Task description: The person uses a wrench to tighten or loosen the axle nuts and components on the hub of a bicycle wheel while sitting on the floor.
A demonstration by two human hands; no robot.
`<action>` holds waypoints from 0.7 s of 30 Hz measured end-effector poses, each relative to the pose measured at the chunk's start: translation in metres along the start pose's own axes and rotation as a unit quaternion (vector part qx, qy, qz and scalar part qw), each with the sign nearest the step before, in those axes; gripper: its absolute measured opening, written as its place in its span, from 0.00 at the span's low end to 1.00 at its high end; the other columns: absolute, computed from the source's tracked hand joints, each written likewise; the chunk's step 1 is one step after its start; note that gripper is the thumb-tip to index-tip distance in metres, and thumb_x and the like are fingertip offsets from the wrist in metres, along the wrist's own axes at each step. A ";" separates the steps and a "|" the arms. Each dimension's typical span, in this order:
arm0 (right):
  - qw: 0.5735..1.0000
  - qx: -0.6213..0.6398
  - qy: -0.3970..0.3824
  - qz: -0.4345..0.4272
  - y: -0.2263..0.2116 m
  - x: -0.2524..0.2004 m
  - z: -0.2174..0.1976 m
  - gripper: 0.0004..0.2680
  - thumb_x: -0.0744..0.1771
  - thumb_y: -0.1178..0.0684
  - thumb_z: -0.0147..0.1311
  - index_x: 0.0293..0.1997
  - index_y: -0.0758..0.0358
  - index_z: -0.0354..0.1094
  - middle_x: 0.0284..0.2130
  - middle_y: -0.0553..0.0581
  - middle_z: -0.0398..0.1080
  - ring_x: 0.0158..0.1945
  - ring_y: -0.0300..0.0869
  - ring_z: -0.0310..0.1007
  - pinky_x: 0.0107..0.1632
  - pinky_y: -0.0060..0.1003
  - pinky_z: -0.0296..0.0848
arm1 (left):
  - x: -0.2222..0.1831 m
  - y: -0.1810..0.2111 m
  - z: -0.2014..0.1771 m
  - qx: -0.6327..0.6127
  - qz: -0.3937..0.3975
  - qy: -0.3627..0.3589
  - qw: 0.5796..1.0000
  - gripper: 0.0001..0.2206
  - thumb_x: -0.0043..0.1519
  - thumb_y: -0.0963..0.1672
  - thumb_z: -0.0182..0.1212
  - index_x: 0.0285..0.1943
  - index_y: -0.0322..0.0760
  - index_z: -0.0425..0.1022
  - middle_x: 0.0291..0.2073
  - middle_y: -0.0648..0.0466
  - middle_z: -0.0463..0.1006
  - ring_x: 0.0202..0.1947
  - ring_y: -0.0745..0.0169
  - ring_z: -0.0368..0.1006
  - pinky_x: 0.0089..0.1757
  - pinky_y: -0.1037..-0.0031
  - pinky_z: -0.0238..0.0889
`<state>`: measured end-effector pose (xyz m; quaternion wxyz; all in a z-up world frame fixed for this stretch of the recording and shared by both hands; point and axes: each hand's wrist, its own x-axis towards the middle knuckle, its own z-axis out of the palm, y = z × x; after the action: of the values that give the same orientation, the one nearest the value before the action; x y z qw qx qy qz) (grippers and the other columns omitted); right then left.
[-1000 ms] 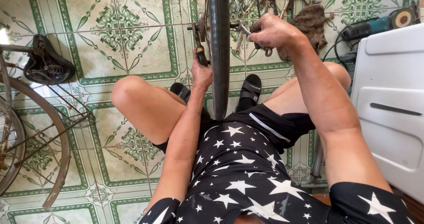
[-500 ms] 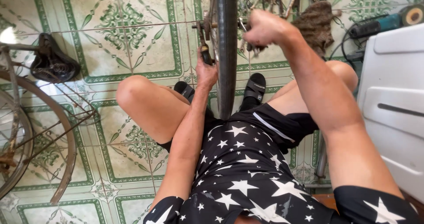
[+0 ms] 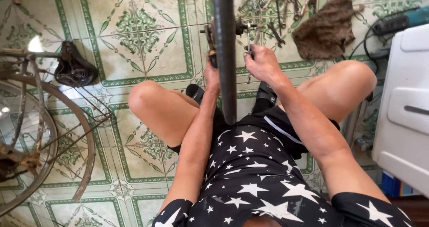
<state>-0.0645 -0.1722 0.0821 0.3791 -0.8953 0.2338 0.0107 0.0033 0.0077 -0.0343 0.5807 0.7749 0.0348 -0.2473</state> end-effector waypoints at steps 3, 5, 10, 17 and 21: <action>0.998 0.012 0.053 -0.025 0.012 0.010 0.019 0.10 0.68 0.52 0.56 0.51 0.65 0.73 0.35 0.70 0.76 0.41 0.61 0.77 0.44 0.52 0.74 | 0.014 -0.034 -0.002 -0.004 0.108 -0.015 0.994 0.37 0.58 0.43 0.65 0.77 0.34 0.50 0.47 0.51 0.78 0.42 0.59 0.76 0.45 0.68 0.72; 0.993 0.033 0.108 -0.044 0.021 0.017 0.035 0.10 0.69 0.52 0.56 0.51 0.65 0.73 0.37 0.69 0.77 0.41 0.61 0.77 0.43 0.51 0.74 | 0.021 -0.048 -0.003 -0.376 -0.018 -0.100 0.921 0.25 0.68 0.50 0.64 0.65 0.27 0.63 0.37 0.49 0.77 0.33 0.56 0.73 0.35 0.67 0.69; 0.992 0.106 0.060 0.005 0.026 0.048 0.034 0.10 0.69 0.51 0.52 0.53 0.60 0.74 0.31 0.62 0.77 0.35 0.55 0.79 0.40 0.48 0.74 | 0.010 -0.038 -0.009 -0.259 0.030 -0.050 0.964 0.15 0.66 0.49 0.62 0.51 0.32 0.74 0.28 0.54 0.74 0.27 0.58 0.70 0.31 0.70 0.67; 0.987 0.037 0.131 -0.080 0.042 0.065 0.039 0.09 0.68 0.55 0.57 0.53 0.60 0.75 0.41 0.63 0.78 0.44 0.55 0.79 0.45 0.45 0.76 | -0.013 -0.028 -0.022 -0.025 0.238 -0.021 0.971 0.14 0.66 0.47 0.64 0.52 0.30 0.74 0.32 0.51 0.75 0.32 0.56 0.70 0.35 0.68 0.68; 0.951 -0.086 0.210 -0.209 0.056 0.117 0.036 0.05 0.72 0.53 0.58 0.53 0.53 0.77 0.52 0.57 0.77 0.50 0.50 0.79 0.51 0.41 0.79 | -0.016 -0.026 -0.028 0.004 0.265 -0.020 0.964 0.13 0.67 0.45 0.65 0.52 0.30 0.74 0.35 0.48 0.75 0.34 0.55 0.70 0.37 0.67 0.68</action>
<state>0.0212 -0.2290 -0.0044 0.2369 -0.9354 0.1134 -0.2368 -0.0101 0.0454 -0.0452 0.6227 0.7539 -0.1841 -0.1001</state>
